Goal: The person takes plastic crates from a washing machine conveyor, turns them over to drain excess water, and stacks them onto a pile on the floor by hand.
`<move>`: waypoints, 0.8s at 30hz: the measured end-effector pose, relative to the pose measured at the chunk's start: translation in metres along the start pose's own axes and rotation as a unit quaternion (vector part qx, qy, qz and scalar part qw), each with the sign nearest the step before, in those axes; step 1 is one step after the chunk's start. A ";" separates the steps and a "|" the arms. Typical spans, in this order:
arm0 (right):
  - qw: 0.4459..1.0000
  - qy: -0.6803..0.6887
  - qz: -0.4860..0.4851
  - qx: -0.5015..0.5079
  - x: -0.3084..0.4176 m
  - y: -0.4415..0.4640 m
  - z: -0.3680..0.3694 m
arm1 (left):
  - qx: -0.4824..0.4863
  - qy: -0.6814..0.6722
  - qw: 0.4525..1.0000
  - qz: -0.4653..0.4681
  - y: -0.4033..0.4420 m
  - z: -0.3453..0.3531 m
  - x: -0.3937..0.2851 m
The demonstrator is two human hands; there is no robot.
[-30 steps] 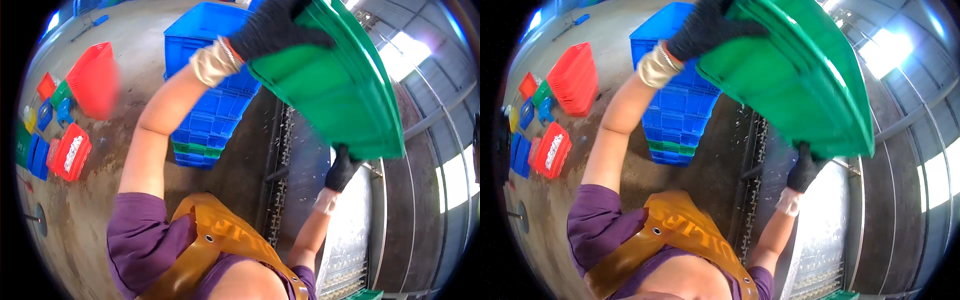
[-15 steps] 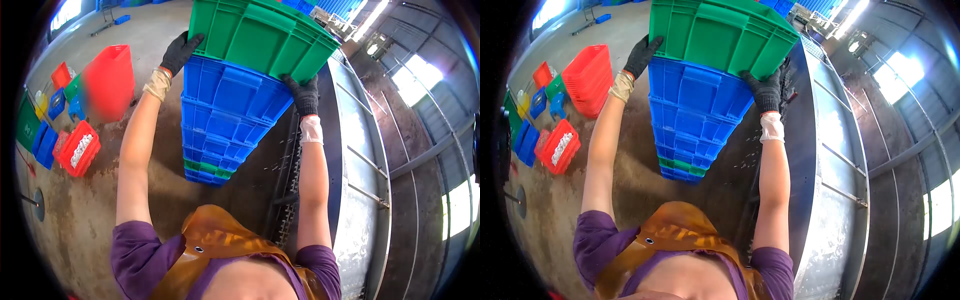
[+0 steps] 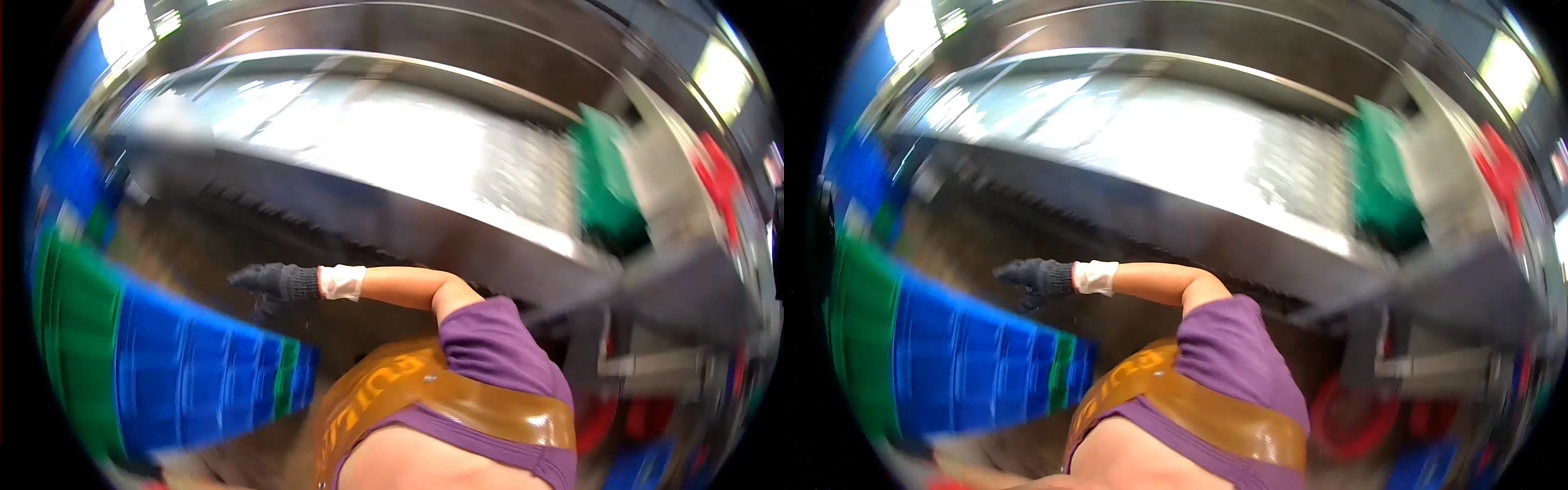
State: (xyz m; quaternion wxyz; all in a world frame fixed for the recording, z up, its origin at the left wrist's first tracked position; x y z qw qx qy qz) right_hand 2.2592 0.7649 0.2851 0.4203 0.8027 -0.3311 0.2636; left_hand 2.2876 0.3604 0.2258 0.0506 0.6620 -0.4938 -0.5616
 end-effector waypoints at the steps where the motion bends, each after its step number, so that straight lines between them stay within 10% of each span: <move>1: 0.997 0.012 0.070 -0.032 -0.003 -0.047 -0.045 | 0.014 0.018 1.000 -0.001 -0.014 0.017 0.005; 4: 0.884 -0.283 0.210 -0.309 -0.038 -0.216 -0.183 | 0.063 0.045 0.997 -0.016 -0.058 0.070 0.009; 7: 0.566 -0.499 0.418 -0.506 -0.044 -0.424 -0.288 | 0.161 0.045 0.984 -0.056 -0.109 0.124 0.008; 11: 0.282 -0.428 0.534 -0.672 0.031 -0.633 -0.346 | 0.410 -0.210 0.880 -0.120 -0.242 0.203 -0.139; 12: 0.261 -0.389 0.566 -0.678 0.037 -0.669 -0.354 | 0.493 -0.245 0.835 0.013 -0.259 0.208 -0.193; 14: 0.249 -0.385 0.713 -0.530 0.032 -0.721 -0.370 | 0.534 -0.284 0.684 0.408 -0.294 0.194 -0.285; 16: 0.209 -0.468 0.856 -0.074 0.016 -0.738 -0.377 | 0.559 -0.292 0.644 0.433 -0.306 0.195 -0.309; 18: 0.278 -0.459 0.803 -0.261 0.069 -0.673 -0.360 | 0.578 -0.293 0.607 0.459 -0.312 0.197 -0.306; 21: 0.515 -0.121 0.399 -0.749 0.024 -0.703 -0.369 | 0.647 -0.246 0.660 0.291 -0.310 0.219 -0.253; 23: 0.511 0.177 0.003 -0.841 0.003 -0.712 -0.373 | 0.635 -0.186 0.694 0.285 -0.305 0.211 -0.222; 24: 0.538 0.234 -0.041 -0.809 -0.001 -0.702 -0.377 | 0.666 -0.175 0.685 0.238 -0.302 0.205 -0.211</move>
Point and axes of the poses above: each hand's wrist, its own y-axis towards the middle knuckle, its own z-axis out of the palm, x = y × z, the point moved 5 cm from there along y, towards the middle knuckle, and after that the axes turned 3 degrees about -y, right-handed, at the moved point
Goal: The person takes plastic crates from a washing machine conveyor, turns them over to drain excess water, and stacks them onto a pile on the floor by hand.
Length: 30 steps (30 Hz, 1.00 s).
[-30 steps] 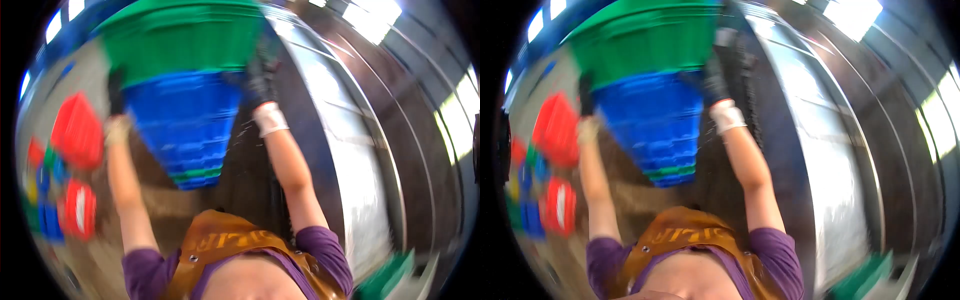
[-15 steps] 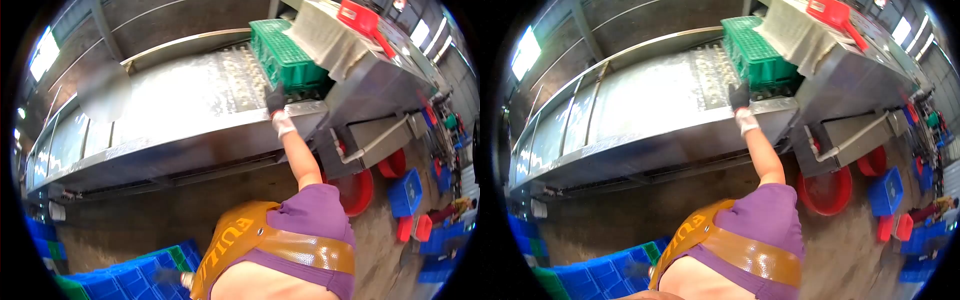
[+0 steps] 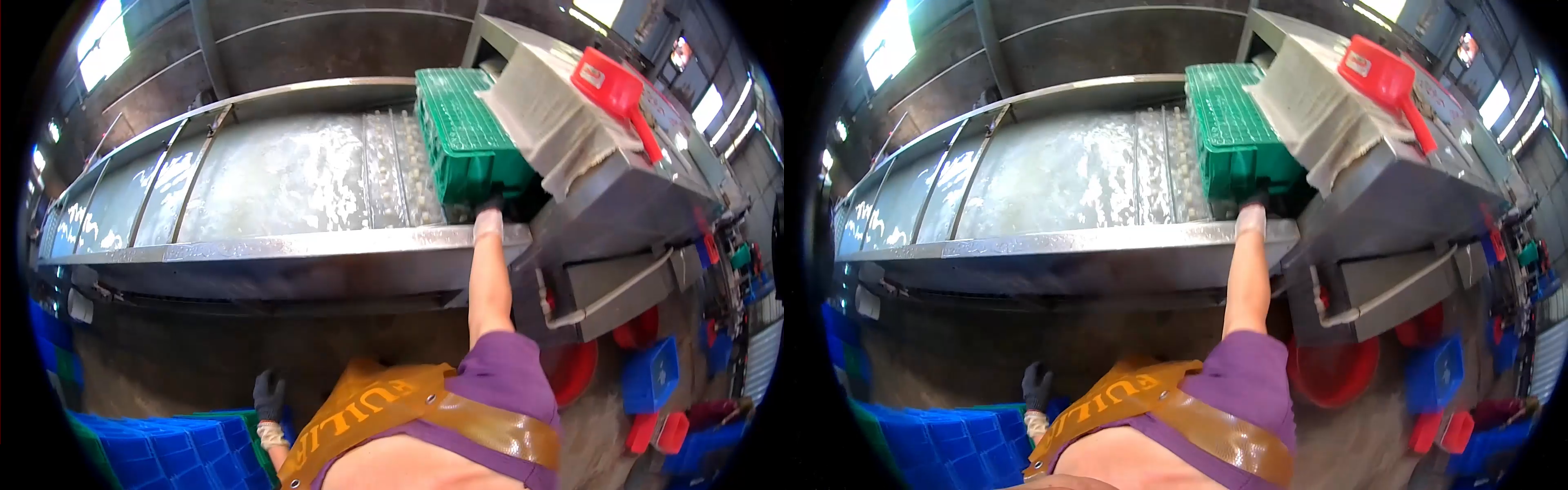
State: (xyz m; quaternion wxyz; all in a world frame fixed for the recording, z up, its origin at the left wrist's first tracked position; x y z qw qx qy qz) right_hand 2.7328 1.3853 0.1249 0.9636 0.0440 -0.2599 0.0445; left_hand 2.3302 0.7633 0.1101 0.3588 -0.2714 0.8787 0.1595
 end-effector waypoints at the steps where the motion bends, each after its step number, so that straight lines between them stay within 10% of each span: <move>1: 0.999 0.027 0.025 -0.017 -0.007 -0.009 0.013 | 0.008 0.012 1.000 -0.024 -0.012 0.001 0.017; 6: 0.993 0.006 0.086 -0.078 -0.067 -0.074 0.098 | -0.015 -0.011 0.994 -0.108 -0.032 -0.010 0.024; 7: 0.890 -0.451 -0.057 -0.041 -0.062 -0.086 0.095 | -0.025 -0.007 0.994 -0.102 -0.031 -0.010 0.028; 9: 0.685 -0.699 -0.198 0.062 -0.074 -0.107 0.113 | -0.036 -0.066 0.991 -0.111 -0.018 -0.013 0.005; 10: 0.677 -0.704 -0.204 0.065 -0.074 -0.109 0.117 | -0.037 -0.049 0.993 -0.099 -0.012 -0.012 0.000; 13: 0.877 -0.469 -0.087 -0.052 -0.053 -0.124 0.142 | -0.006 -0.072 0.990 -0.121 -0.003 -0.024 -0.034; 18: 0.914 -0.376 -0.149 0.026 -0.032 -0.172 0.255 | -0.009 -0.141 0.990 -0.017 0.022 -0.038 -0.041; 24: 0.763 -0.525 -0.188 0.327 -0.094 -0.227 0.386 | -0.163 -0.131 0.974 0.092 0.038 -0.106 -0.097; 26: 0.575 -0.639 -0.378 0.343 -0.106 -0.272 0.428 | -0.267 -0.075 0.951 0.135 0.034 -0.141 -0.126; 30: 0.532 -0.609 -0.395 0.437 -0.148 -0.336 0.433 | -0.404 0.019 0.902 0.155 0.023 -0.187 -0.153</move>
Point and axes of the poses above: each hand's wrist, its own y-axis towards the middle knuckle, its own z-axis out of the palm, x = y × z, the point moved 5 cm from there along y, towards the middle knuckle, and after that the axes turned 3 degrees about -y, right-handed, at the moved point
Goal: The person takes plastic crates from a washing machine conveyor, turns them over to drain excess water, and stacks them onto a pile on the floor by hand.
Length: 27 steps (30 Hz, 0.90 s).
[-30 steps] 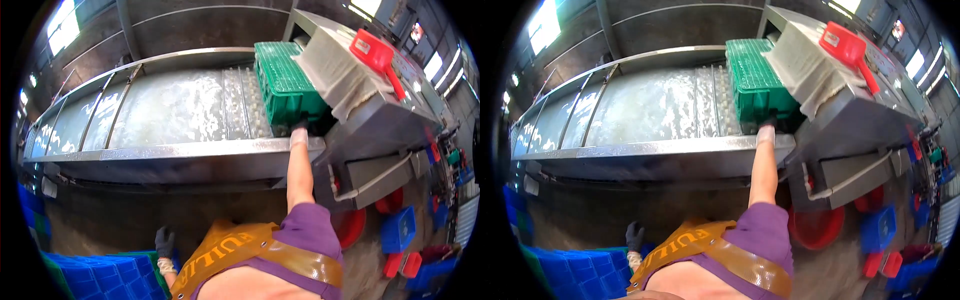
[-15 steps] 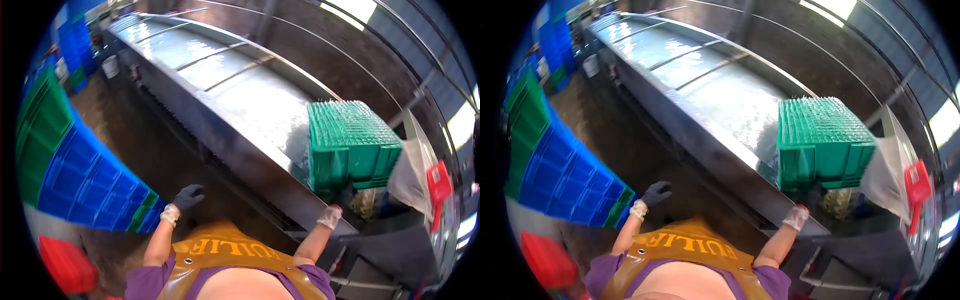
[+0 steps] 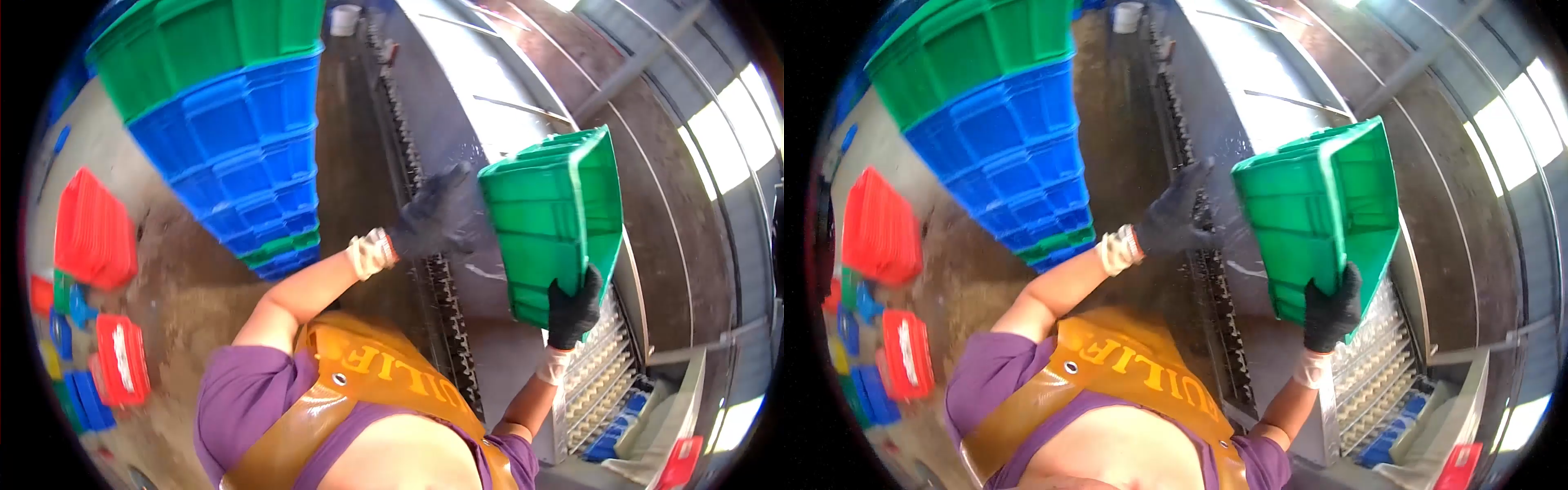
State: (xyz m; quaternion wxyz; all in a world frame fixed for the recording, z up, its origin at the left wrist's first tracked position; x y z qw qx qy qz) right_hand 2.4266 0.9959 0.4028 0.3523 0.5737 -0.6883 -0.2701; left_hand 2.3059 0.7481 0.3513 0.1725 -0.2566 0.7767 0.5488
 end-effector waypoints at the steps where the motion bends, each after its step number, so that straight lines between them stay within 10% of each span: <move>1: 0.999 0.004 -0.036 0.030 0.012 -0.005 0.009 | -0.027 0.023 0.999 0.009 0.002 -0.003 0.003; 6: 0.965 -0.021 -0.249 0.085 0.054 -0.034 0.023 | 0.029 -0.102 0.973 -0.205 -0.056 0.025 0.069; 8: 0.969 0.039 -0.244 0.022 0.062 -0.039 0.004 | -0.028 -0.208 0.971 -0.112 -0.057 0.009 0.050; 12: 0.994 0.037 0.062 -0.076 -0.024 -0.078 -0.002 | -0.033 -0.062 0.991 -0.116 -0.036 -0.015 0.023; 14: 0.936 0.265 0.231 -0.028 -0.082 -0.118 0.044 | -0.039 -0.049 0.993 -0.099 -0.014 -0.022 0.009; 20: 0.744 0.581 0.330 0.001 -0.034 -0.135 0.096 | 0.024 0.028 0.997 0.074 0.053 -0.045 -0.056; 27: 0.790 0.605 0.101 -0.007 0.053 0.050 0.060 | -0.135 0.162 0.952 0.224 0.147 -0.153 -0.119</move>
Point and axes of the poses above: each hand's wrist, its own y-axis towards the middle knuckle, its own z-axis out of the palm, x = y × z, the point moved 5 cm from there along y, towards the middle knuckle, and after that the axes turned 3 degrees about -y, right-handed, at the moved point
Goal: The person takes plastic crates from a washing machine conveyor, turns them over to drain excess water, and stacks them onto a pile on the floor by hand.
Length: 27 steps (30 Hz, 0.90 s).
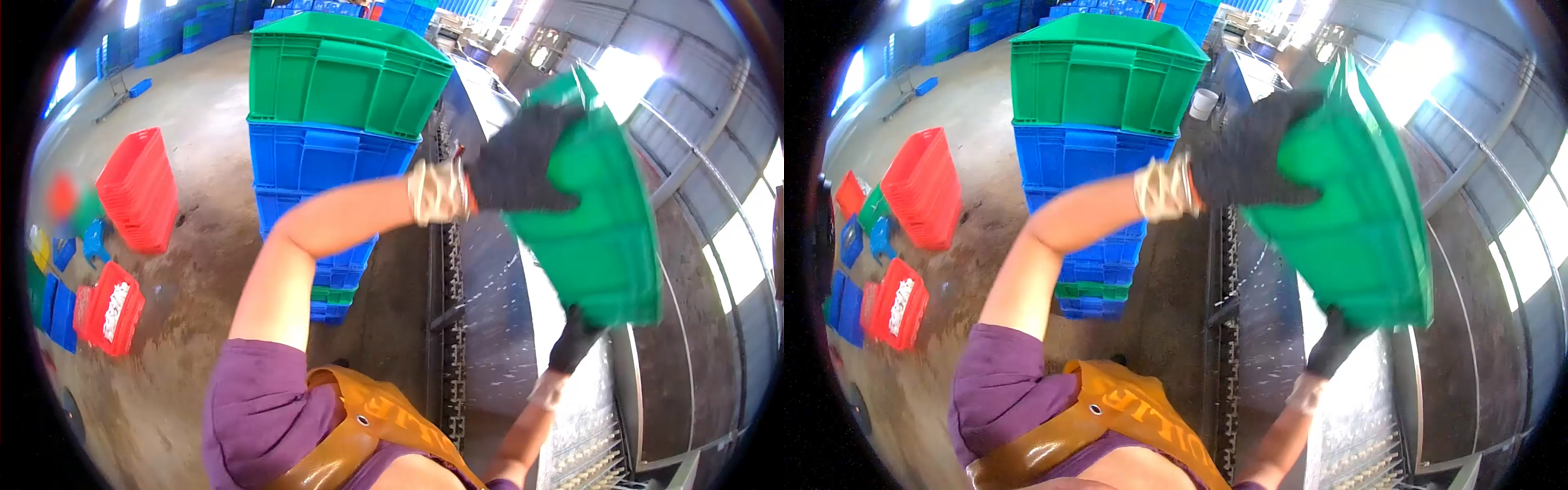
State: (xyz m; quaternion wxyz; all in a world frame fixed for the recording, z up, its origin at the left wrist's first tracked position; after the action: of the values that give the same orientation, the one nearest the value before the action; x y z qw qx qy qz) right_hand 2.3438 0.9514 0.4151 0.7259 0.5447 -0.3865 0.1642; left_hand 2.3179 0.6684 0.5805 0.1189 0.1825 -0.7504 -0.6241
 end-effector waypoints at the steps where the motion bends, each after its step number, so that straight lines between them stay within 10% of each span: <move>1: 0.999 0.036 0.000 0.016 0.012 0.026 0.017 | -0.054 0.035 0.997 0.039 0.018 -0.018 0.005; 5: 0.986 0.063 -0.078 0.134 0.070 0.107 0.104 | 0.039 0.083 0.973 -0.210 0.073 -0.114 0.033; 9: 0.954 0.133 -0.106 0.246 0.121 0.139 0.214 | -0.199 0.244 0.948 -0.035 0.078 -0.216 0.044; 14: 0.937 0.078 -0.099 0.325 0.103 0.154 0.355 | -0.189 0.149 0.958 -0.156 0.030 -0.307 0.107; 17: 0.927 0.105 -0.119 0.341 0.062 0.149 0.428 | -0.090 0.322 0.917 -0.218 -0.005 -0.353 0.185; 25: 0.892 0.126 -0.107 0.420 0.044 0.138 0.447 | -0.065 0.181 0.926 -0.324 -0.042 -0.336 0.178; 27: 0.888 0.081 -0.259 0.372 0.047 0.112 0.412 | -0.108 0.216 0.929 -0.280 -0.045 -0.337 0.172</move>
State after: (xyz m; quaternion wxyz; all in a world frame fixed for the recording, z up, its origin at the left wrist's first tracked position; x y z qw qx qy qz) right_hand 2.1427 0.6039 0.5686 0.5155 0.8404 -0.0823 0.1457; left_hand 2.3047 0.2876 0.5928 0.1174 0.5019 -0.5529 -0.6547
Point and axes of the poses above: each hand's wrist, its own y-axis towards the middle knuckle, its own z-axis out of the palm, x = y × z, the point moved 5 cm from there along y, towards the middle knuckle, and after that the axes turned 3 degrees about -y, right-handed, at the moved point
